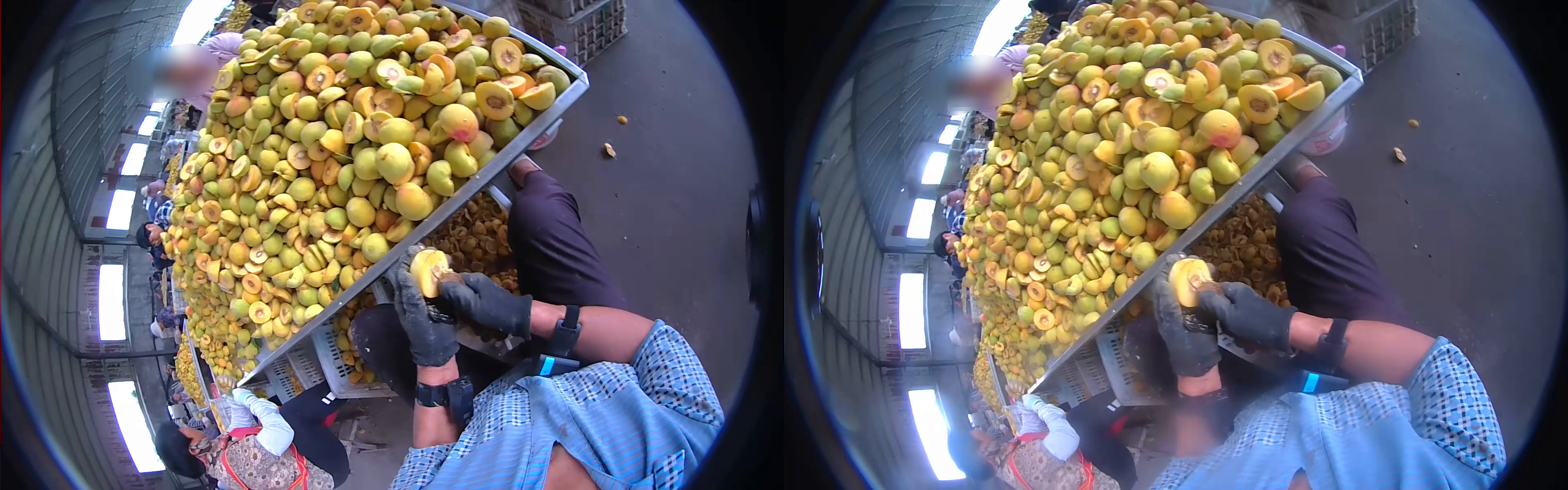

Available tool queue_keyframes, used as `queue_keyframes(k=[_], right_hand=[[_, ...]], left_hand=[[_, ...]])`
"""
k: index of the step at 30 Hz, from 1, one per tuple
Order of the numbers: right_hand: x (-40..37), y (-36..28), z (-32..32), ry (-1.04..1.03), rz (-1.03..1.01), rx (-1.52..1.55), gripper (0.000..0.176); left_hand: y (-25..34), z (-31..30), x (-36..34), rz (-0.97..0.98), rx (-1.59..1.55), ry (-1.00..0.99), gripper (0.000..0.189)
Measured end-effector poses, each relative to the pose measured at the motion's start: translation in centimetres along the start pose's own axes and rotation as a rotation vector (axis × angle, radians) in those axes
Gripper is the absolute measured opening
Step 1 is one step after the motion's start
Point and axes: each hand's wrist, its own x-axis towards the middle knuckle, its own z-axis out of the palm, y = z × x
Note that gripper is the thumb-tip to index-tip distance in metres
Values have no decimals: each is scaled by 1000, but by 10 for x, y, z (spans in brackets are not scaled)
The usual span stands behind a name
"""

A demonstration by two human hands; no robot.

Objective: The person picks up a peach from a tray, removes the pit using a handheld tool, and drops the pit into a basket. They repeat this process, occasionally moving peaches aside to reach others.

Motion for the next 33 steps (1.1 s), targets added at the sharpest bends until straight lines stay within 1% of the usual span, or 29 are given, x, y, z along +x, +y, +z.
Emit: queue_keyframes(k=[2,4,5,6,8,9,10,12,13,14,15,16,17,18,19,20,21,22,23,24,25,26,28,29,30,31,32,33], right_hand=[[5,8,-7,251,-163,-459,43],[11,25,-22,212,-252,-454,43],[15,29,-24,210,-309,-432,44],[8,16,-15,178,-321,-442,44],[-23,-14,4,219,-18,-260,46],[-12,14,-15,167,-160,-239,48],[-15,6,-13,143,-164,-249,48],[-31,-14,-6,51,-126,-278,48],[-28,-9,-4,40,-261,-286,46],[-27,-9,-7,30,-263,-293,46],[-28,-10,-14,50,-342,-502,44],[-31,-9,-16,71,-415,-710,42],[-34,-7,-13,64,-412,-720,42],[-36,-8,-9,57,-441,-717,39],[-39,-9,-6,57,-468,-720,36],[-41,-5,0,65,-468,-742,36],[-41,4,11,73,-412,-505,36],[-41,13,20,96,-360,-266,35],[-35,19,20,87,-522,-467,34],[-34,21,21,86,-666,-671,34],[-41,14,30,81,-592,-567,33],[-46,6,39,75,-527,-455,32],[-60,-7,61,-30,-529,-387,29],[-66,-13,65,-4,-515,-391,29],[-70,-19,69,2,-465,-483,30],[-71,-21,71,2,-417,-576,30],[-72,-22,74,12,-413,-583,30],[-72,-24,75,16,-461,-699,31]], left_hand=[[-17,-12,3,344,590,-88,33],[17,14,8,413,658,-180,34],[22,14,9,488,767,-199,35],[16,18,6,217,400,-143,36],[22,14,10,740,797,-276,37],[21,17,3,588,669,-248,39],[21,8,8,643,909,-297,39],[23,4,-1,842,1141,-162,47],[26,3,-4,844,1146,-147,47],[30,4,-3,814,1047,-177,44],[33,6,-1,784,944,-209,40],[44,14,-4,784,940,-200,40],[56,23,-9,545,614,-260,33],[68,28,-12,316,283,-316,32],[73,28,-14,330,267,-315,32],[74,28,-17,515,513,-256,34],[75,29,-21,687,752,-202,38],[96,38,-25,606,752,-220,38],[99,48,-34,306,229,-177,39],[119,56,-43,326,532,-84,40],[125,60,-48,394,599,-65,43],[132,67,-54,356,571,-113,43],[148,75,-64,59,259,84,45],[139,62,-56,101,141,22,46],[128,50,-49,151,23,-31,47],[128,47,-50,141,14,-29,47],[130,46,-51,172,36,-9,48],[132,46,-51,209,56,5,49]])
